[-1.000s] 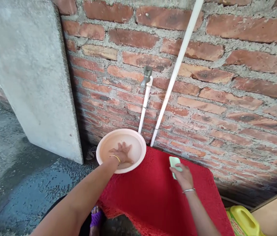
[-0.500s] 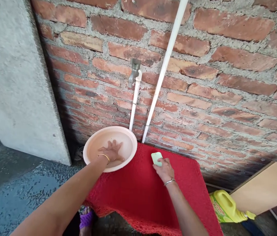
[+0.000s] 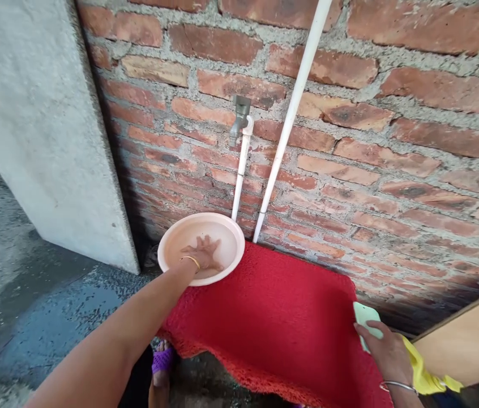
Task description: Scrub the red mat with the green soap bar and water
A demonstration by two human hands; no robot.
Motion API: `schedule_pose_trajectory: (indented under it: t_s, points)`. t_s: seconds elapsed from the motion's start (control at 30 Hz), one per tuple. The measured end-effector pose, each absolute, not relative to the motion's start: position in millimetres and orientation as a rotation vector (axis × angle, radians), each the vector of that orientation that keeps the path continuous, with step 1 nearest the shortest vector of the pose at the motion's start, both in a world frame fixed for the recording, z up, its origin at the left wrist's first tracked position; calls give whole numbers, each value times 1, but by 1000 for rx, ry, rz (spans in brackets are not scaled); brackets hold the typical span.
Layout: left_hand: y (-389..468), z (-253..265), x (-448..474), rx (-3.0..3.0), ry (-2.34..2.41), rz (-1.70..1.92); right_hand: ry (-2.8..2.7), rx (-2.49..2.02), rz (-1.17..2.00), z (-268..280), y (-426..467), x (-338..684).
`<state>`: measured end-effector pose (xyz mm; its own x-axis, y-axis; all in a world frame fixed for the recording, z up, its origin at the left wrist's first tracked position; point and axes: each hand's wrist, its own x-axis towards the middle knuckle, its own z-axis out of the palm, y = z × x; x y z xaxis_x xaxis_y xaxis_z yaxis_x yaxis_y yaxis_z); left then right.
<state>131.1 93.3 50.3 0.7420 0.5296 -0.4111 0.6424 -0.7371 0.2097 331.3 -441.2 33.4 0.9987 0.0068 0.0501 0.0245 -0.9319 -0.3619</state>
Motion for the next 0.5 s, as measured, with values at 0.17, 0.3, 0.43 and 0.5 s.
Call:
schedule_pose_trajectory:
  t_s: [0.17,0.3,0.43,0.5]
  points:
    - [91,58,129,2606,920,-545,-378,-2589,143,38,-302,254]
    - [91,59,128,2618,915,-544,-727,-2550,331,42,-204,183]
    - [95,51,129,2587,910,-447,-943,-2560,364,44,-159,149]
    - [96,47,130,2583,895,-433,-971,-2561,361,45,-160,151]
